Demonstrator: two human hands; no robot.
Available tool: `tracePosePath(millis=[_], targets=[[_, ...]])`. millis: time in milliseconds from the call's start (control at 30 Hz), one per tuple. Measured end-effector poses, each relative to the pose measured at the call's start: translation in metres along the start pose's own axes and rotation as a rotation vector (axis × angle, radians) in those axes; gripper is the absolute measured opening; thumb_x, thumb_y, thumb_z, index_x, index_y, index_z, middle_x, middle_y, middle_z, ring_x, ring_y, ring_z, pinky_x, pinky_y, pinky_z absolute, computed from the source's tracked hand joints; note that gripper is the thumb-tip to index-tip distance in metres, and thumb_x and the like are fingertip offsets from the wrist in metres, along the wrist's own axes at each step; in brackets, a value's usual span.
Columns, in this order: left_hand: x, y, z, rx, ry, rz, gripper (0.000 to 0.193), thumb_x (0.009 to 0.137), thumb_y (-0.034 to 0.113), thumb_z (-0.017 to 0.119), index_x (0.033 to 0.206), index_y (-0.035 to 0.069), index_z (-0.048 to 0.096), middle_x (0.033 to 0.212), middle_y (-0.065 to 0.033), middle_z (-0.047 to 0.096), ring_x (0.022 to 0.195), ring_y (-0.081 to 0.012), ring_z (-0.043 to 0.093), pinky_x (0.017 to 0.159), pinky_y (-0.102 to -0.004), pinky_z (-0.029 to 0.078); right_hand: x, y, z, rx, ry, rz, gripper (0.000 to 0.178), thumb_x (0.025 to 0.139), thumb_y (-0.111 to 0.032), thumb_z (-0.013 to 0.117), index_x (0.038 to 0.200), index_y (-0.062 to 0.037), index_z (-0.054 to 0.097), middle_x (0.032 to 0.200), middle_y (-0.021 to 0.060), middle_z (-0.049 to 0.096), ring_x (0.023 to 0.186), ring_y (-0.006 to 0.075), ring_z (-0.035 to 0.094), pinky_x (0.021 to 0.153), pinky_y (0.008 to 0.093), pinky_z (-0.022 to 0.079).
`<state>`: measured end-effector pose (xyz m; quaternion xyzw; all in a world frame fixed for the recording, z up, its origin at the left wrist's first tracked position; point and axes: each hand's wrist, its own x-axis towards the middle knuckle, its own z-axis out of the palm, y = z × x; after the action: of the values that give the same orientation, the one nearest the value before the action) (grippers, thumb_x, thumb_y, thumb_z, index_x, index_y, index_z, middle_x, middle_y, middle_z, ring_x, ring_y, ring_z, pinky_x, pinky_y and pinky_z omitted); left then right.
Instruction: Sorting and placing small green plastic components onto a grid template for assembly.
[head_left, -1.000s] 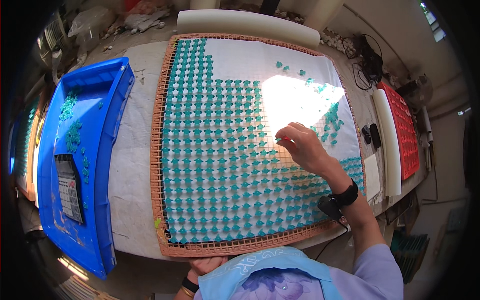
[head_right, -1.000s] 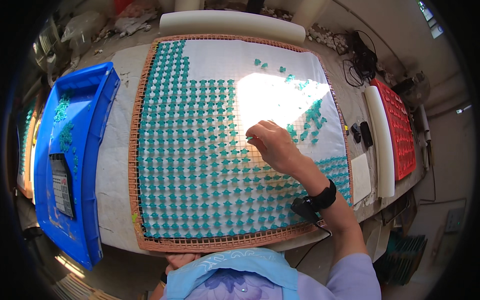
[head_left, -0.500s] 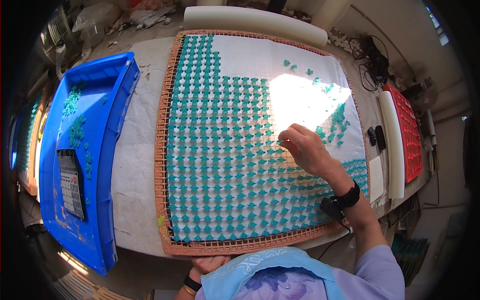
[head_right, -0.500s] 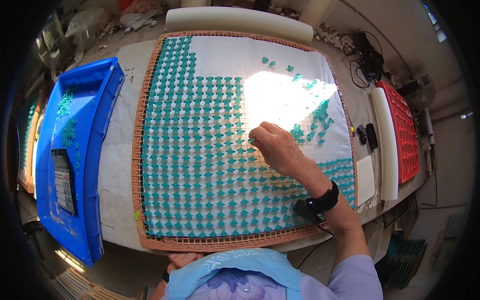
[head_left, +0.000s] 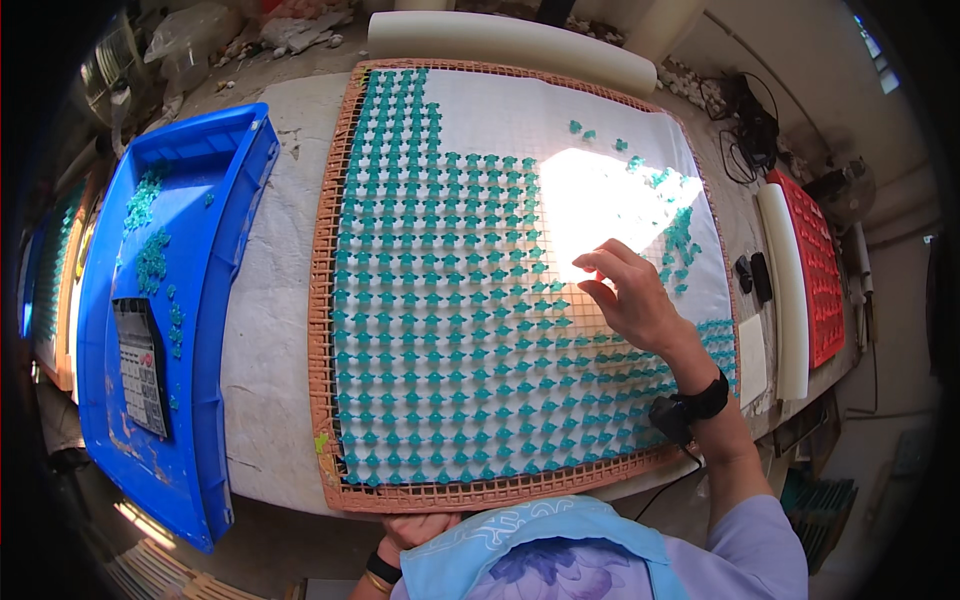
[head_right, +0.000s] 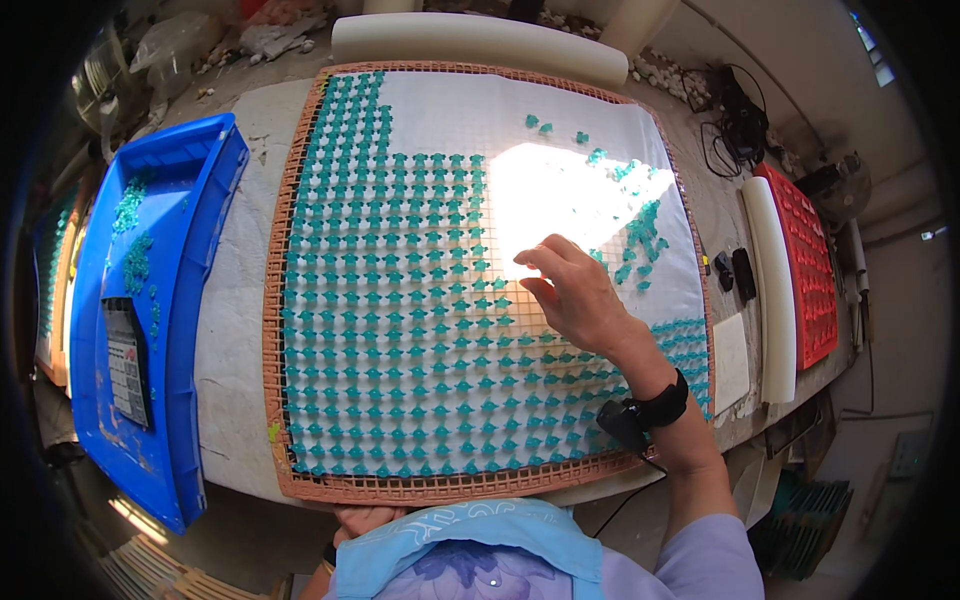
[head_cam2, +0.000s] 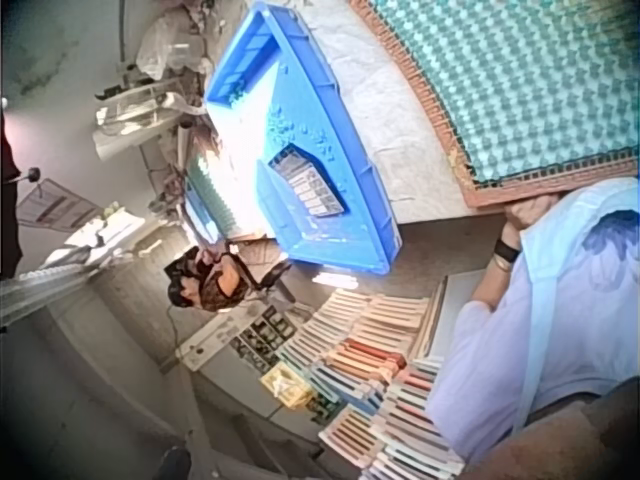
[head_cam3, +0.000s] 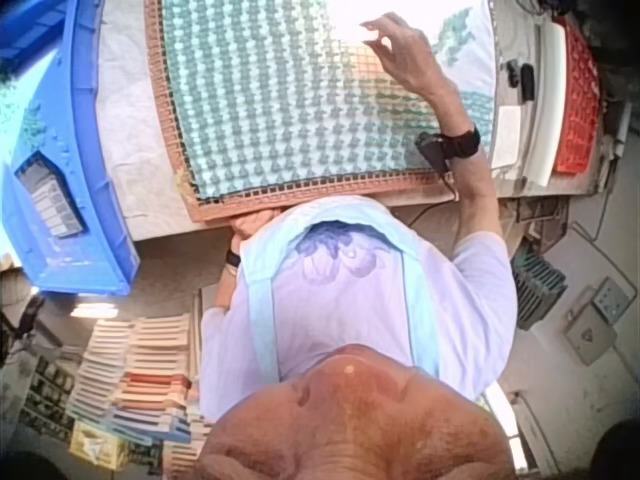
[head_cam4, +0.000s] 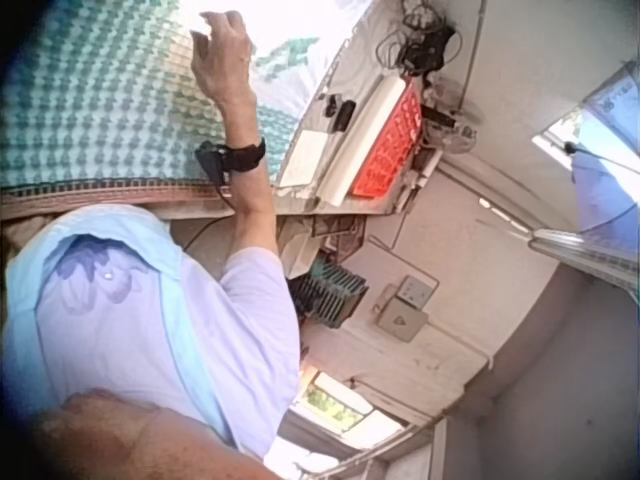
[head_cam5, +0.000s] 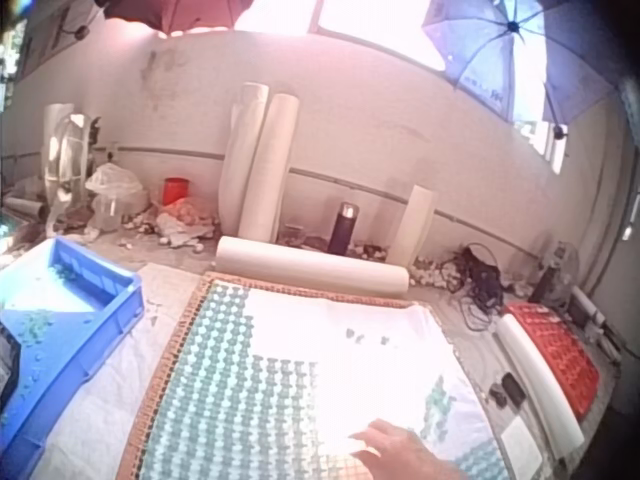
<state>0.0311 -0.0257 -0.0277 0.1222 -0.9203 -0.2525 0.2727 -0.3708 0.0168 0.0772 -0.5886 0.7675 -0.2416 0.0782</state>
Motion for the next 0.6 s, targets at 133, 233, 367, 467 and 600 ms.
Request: tracePosePath(millis=[133,233,367,467,600], targets=[[0.001,0.001,0.0,0.0,-0.005,-0.004,0.009,0.079,0.019,0.074,0.083,0.011,0.076,0.077,-0.0031,0.072,0.067,-0.0174,0.069,0.07,-0.0345,0.055,0.003,-0.006,0.005,-0.003,-0.052,-0.051,0.024,0.086,0.0,0.07,0.108,-0.0041,0.062,0.096,0.0102,0.059,0.084,0.0269,0.062,0.071,0.0378,0.051],[0.003,0.002,-0.001,0.012,-0.004,-0.012,0.009,0.079,0.019,0.074,0.083,0.011,0.076,0.077,-0.003,0.072,0.067,-0.0174,0.069,0.07,-0.0346,0.055,0.005,-0.007,0.012,-0.039,-0.048,-0.089,0.019,0.087,-0.001,0.069,0.105,-0.0041,0.061,0.093,0.0097,0.058,0.084,0.0266,0.061,0.071,0.0383,0.05],[-0.002,0.003,-0.004,0.0,-0.054,-0.053,0.009,0.079,0.019,0.074,0.083,0.011,0.076,0.076,-0.0029,0.072,0.067,-0.0175,0.069,0.07,-0.0351,0.056,0.007,-0.006,0.015,-0.008,-0.037,-0.062,0.015,0.087,-0.001,0.069,0.099,-0.004,0.061,0.091,0.0089,0.056,0.083,0.027,0.06,0.071,0.0397,0.049],[0.001,0.004,-0.004,-0.015,-0.05,-0.067,0.009,0.08,0.02,0.073,0.083,0.011,0.076,0.076,-0.0029,0.072,0.066,-0.0175,0.069,0.07,-0.0357,0.056,0.008,-0.007,0.012,0.003,-0.046,-0.049,0.014,0.087,-0.001,0.069,0.098,-0.0035,0.061,0.091,0.0088,0.057,0.083,0.0272,0.06,0.071,0.0396,0.049],[0.0,0.002,-0.001,0.027,-0.042,-0.042,0.008,0.08,0.02,0.073,0.081,0.013,0.075,0.075,-0.002,0.072,0.066,-0.017,0.069,0.07,-0.0351,0.056,0.007,-0.005,0.018,-0.025,-0.03,-0.084,0.014,0.086,-0.001,0.069,0.097,-0.0035,0.061,0.091,0.0089,0.056,0.083,0.0271,0.06,0.072,0.0393,0.049]])
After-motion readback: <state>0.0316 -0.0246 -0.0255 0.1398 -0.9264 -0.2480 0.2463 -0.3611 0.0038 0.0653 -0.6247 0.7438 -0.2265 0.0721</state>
